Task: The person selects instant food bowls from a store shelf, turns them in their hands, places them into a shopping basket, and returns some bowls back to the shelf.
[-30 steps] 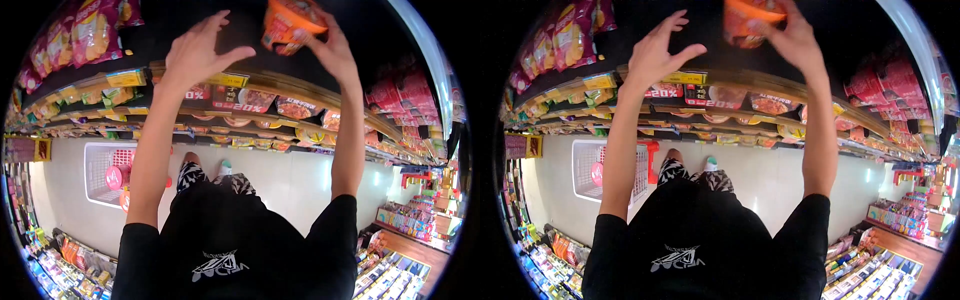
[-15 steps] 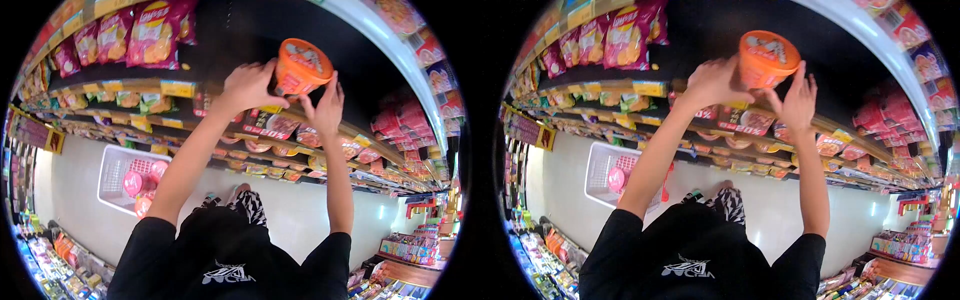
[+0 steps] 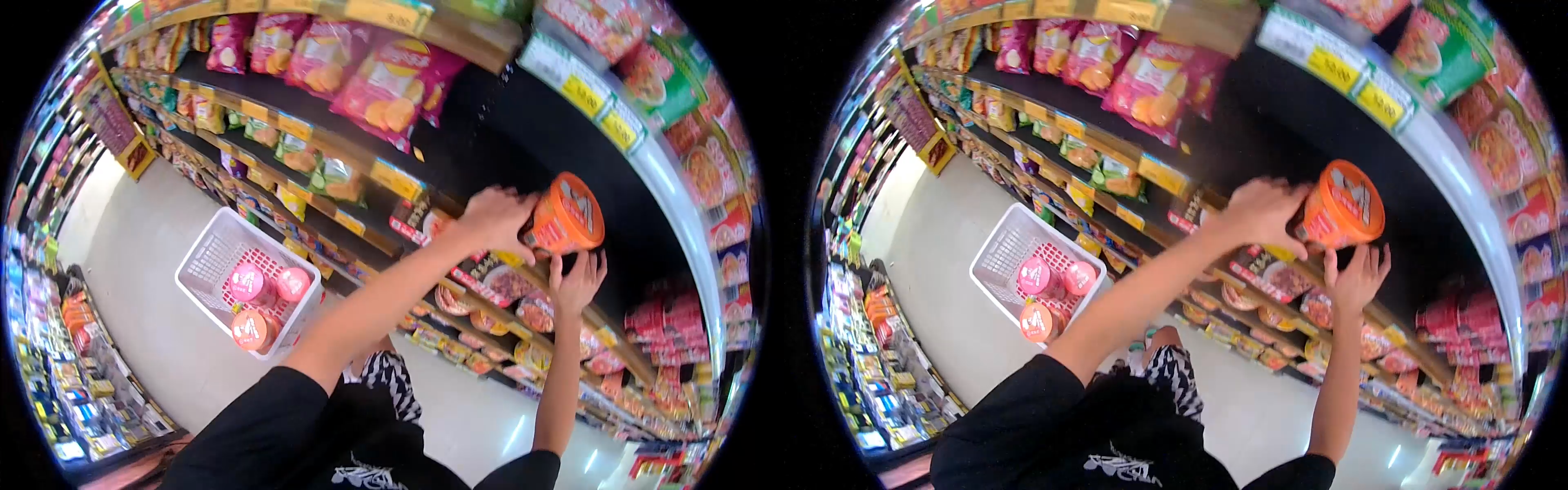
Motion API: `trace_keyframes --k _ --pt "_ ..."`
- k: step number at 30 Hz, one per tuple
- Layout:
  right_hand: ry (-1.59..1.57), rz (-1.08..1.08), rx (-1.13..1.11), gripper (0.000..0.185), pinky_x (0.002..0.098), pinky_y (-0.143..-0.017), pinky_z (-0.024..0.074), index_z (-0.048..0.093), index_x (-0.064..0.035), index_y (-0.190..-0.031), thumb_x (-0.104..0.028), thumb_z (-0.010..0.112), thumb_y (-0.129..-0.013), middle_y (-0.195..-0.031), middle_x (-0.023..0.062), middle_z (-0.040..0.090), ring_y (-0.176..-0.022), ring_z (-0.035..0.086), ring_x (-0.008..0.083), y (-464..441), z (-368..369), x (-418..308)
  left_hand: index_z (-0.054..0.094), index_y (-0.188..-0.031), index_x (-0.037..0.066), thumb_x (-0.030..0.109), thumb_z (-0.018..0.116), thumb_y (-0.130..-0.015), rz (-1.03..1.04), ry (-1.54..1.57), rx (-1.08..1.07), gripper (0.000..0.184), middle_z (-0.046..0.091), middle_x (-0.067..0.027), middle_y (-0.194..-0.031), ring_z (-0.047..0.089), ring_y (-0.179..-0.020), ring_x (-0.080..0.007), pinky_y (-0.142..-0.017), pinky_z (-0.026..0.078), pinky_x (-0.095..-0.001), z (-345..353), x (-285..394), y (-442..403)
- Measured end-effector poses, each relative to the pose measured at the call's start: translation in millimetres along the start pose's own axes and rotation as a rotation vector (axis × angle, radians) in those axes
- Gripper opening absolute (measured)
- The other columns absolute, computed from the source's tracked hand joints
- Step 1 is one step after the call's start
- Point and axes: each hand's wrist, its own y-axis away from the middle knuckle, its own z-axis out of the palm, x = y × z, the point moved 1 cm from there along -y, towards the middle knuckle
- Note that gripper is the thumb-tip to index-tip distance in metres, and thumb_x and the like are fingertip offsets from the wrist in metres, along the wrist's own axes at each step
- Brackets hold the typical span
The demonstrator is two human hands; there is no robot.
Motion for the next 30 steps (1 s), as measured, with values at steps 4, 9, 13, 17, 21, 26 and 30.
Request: trace_keyframes --k 4,9,13,17,21,26,30 --pt "-0.014 -0.015 0.004 0.04 0.0522 -0.104 0.0363 0.059 0.0001 -0.088 -0.04 0.058 -0.091 -0.078 0.0146 0.06 -0.082 0.058 0.03 -3.2 0.5 -2.2 0.049 -0.127 -0.002 0.066 0.081 -0.054 -0.011 -0.006 0.002 0.104 0.066 -0.0183 -0.105 0.063 -0.104 -0.0324 -0.092 0.049 -0.0419 -1.0 1.5 0.8" --pt "-0.033 -0.016 -0.033 0.039 0.0502 -0.103 0.0367 0.062 -0.0012 -0.085 -0.039 0.055 -0.093 -0.075 0.0122 0.061 -0.08 0.058 0.0286 -1.9 0.5 -3.3 0.048 -0.127 -0.001 0.064 0.082 -0.055 -0.02 -0.004 -0.042 0.103 0.066 -0.0187 -0.107 0.062 -0.105 -0.0337 -0.093 0.048 -0.0433 0.0 1.2 -0.7" --pt "-0.034 -0.031 -0.028 0.039 0.0495 -0.103 0.037 0.062 -0.0007 -0.086 -0.038 0.054 -0.093 -0.074 0.0124 0.061 -0.079 0.058 0.0285 -4.0 -2.3 -4.8 0.047 -0.13 0.0 0.061 0.083 -0.054 -0.035 0.042 -0.096 0.103 0.065 -0.0191 -0.11 0.059 -0.11 -0.0341 -0.096 0.046 -0.0451 -2.2 0.8 -2.7" --pt "-0.038 -0.027 -0.008 0.038 0.0493 -0.102 0.0374 0.063 -0.0005 -0.086 -0.037 0.054 -0.093 -0.074 0.0124 0.061 -0.077 0.057 0.029 -3.4 -1.6 -5.0 0.046 -0.13 0.001 0.058 0.084 -0.054 -0.053 0.065 -0.156 0.102 0.062 -0.0199 -0.117 0.057 -0.114 -0.035 -0.099 0.044 -0.0462 -6.8 0.9 -4.2" --pt "-0.045 -0.01 -0.038 0.037 0.0489 -0.101 0.0379 0.063 -0.0006 -0.085 -0.036 0.055 -0.092 -0.074 0.0127 0.061 -0.076 0.057 0.0295 -2.3 -3.7 -4.3 0.046 -0.131 0.001 0.058 0.084 -0.054 -0.039 0.055 -0.123 0.103 0.063 -0.0189 -0.118 0.057 -0.114 -0.0351 -0.099 0.044 -0.0451 -2.5 0.6 -4.6" --pt "-0.05 -0.033 0.005 0.035 0.0481 -0.099 0.0387 0.062 -0.0009 -0.084 -0.035 0.057 -0.091 -0.074 0.0134 0.061 -0.077 0.057 0.0304 -2.8 -1.3 -3.7 0.046 -0.131 0.001 0.06 0.083 -0.054 -0.047 0.047 -0.126 0.103 0.062 -0.0184 -0.12 0.057 -0.114 -0.0343 -0.098 0.044 -0.0444 -2.3 0.5 -3.8" --pt "-0.066 -0.018 0.007 0.035 0.047 -0.093 0.0405 0.059 -0.0011 -0.081 -0.034 0.057 -0.091 -0.073 0.0141 0.06 -0.078 0.058 0.0321 -3.7 -3.3 -8.1 0.044 -0.132 0.001 0.061 0.082 -0.055 -0.03 0.032 -0.114 0.104 0.061 -0.0189 -0.123 0.057 -0.116 -0.0344 -0.098 0.044 -0.0447 0.2 -0.5 -3.3"
